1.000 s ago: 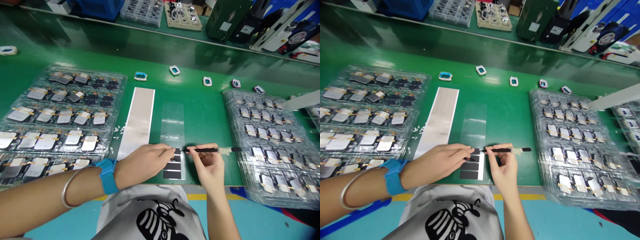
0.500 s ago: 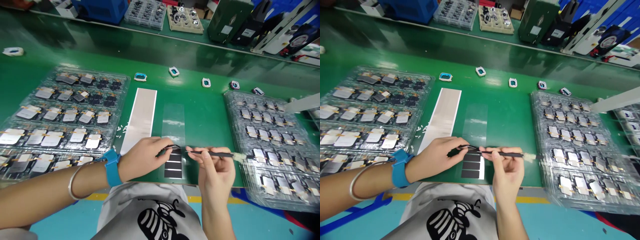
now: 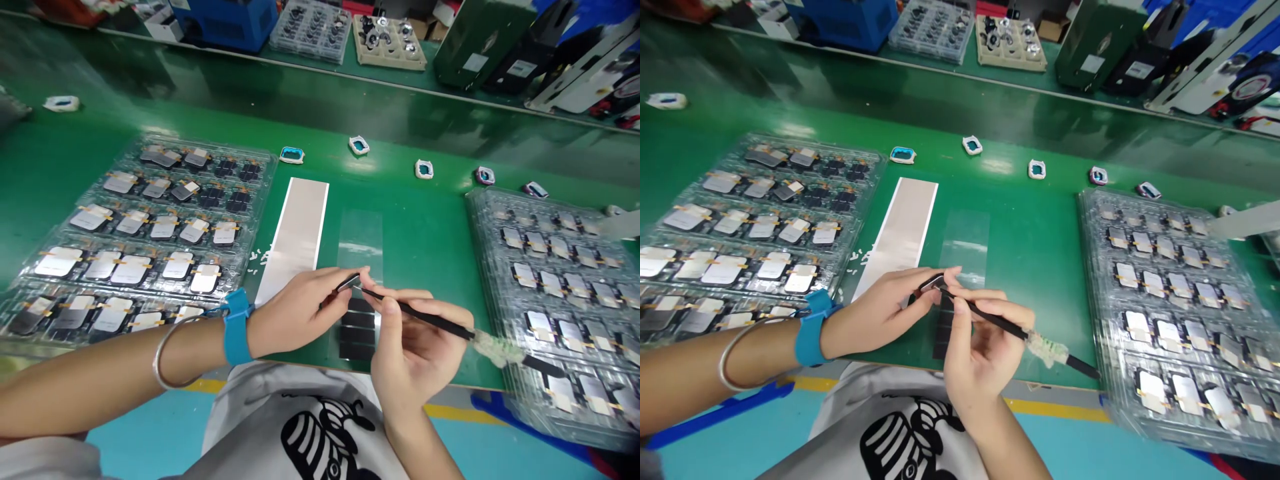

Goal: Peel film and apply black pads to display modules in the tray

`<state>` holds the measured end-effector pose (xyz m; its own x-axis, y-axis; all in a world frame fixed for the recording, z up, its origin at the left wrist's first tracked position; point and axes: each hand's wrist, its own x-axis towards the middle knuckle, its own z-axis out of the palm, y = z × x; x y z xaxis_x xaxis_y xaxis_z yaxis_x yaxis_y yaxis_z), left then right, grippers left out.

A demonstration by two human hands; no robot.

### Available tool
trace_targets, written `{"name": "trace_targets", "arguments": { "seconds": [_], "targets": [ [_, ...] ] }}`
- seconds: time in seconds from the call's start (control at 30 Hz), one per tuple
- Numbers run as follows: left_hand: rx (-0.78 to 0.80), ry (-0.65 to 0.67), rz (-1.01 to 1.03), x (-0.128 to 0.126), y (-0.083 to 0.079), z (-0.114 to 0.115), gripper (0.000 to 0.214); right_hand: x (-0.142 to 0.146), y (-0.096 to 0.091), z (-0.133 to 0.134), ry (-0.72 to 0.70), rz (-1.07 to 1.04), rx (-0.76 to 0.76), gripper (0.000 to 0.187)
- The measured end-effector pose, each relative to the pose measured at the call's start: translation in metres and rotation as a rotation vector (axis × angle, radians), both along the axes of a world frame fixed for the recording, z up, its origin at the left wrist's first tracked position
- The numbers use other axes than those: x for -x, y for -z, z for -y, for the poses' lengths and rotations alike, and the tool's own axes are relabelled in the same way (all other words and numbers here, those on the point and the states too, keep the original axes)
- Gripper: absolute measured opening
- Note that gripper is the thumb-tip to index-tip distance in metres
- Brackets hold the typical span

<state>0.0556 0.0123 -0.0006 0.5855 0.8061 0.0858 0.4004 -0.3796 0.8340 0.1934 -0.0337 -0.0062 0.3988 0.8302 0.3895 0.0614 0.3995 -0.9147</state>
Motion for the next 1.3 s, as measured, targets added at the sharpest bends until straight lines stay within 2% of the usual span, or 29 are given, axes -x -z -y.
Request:
{"name": "trace_targets", "arguments": {
  "seconds": [0.23, 0.4, 0.83, 1.3],
  "targets": [
    [-0.071, 0.000, -0.039, 0.001, 0.003, 0.004, 0.048, 0.010, 0.003, -0.002, 0.044, 0.030, -0.056, 0.024],
    [-0.057, 0.015, -0.012, 0.003, 0.004, 0.005, 0.050, 0.011, 0.004, -0.003, 0.033, 0.043, -0.077, 0.026],
    [-0.042, 0.010, 0.022, 0.003, 0.004, 0.004, 0.050, 0.010, 0.009, -0.003, 0.041, 0.043, -0.083, 0.028],
    [-0.034, 0.002, -0.029, 0.003, 0.004, 0.003, 0.049, 0.008, 0.012, -0.003, 0.046, 0.059, -0.077, 0.028]
  ]
}}
